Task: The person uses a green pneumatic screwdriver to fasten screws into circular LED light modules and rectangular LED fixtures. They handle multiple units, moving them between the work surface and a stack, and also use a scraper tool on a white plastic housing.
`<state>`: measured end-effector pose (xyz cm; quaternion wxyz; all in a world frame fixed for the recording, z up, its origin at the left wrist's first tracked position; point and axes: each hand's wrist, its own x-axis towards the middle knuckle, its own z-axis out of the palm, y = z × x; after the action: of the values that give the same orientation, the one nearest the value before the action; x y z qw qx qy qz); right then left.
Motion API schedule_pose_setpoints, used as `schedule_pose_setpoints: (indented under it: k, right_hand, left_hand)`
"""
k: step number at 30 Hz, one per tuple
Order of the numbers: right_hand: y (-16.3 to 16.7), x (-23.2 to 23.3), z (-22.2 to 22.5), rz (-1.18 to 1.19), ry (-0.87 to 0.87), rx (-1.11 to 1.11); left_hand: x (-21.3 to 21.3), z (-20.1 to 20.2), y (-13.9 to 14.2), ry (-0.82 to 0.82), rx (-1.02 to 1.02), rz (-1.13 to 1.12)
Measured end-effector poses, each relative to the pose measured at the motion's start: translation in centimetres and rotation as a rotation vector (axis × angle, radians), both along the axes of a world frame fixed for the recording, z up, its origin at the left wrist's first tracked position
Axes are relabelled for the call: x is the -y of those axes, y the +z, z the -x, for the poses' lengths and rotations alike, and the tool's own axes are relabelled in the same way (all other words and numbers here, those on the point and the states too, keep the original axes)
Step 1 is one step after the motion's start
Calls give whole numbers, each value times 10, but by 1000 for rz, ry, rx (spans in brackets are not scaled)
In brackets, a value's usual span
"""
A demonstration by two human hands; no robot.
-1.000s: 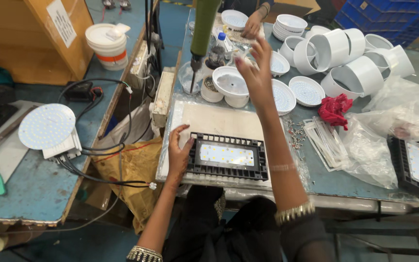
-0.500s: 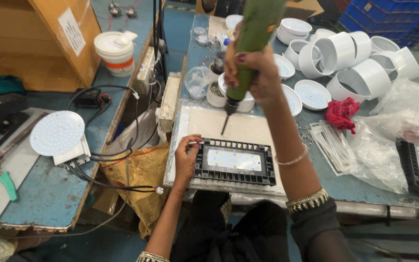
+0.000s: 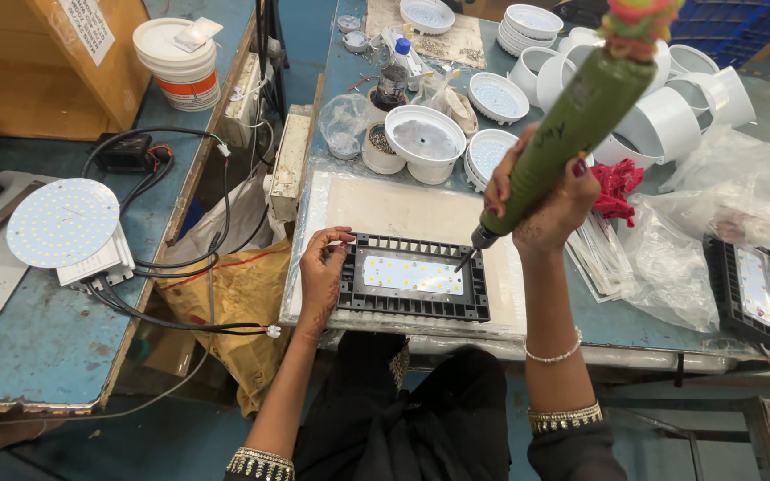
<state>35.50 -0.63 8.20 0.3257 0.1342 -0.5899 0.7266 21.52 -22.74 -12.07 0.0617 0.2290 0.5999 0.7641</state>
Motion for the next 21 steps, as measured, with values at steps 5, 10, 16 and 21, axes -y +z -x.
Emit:
schedule_pose_setpoints:
  k: [5, 10, 16, 21]
  right_hand:
    - [-20, -19, -4, 85, -67, -11]
    - [-27, -25, 0, 119, -68, -31]
    - [-35, -25, 5, 141, -53, -11]
    - [-36, -25, 7, 116, -62, -8]
  left_hand:
    - [-1, 1, 0, 6, -32, 17]
    - [-2, 1, -3, 13, -27, 15]
    - [-2, 1, -5, 1, -10, -5]
    - [-2, 1, -3, 5, 5, 8]
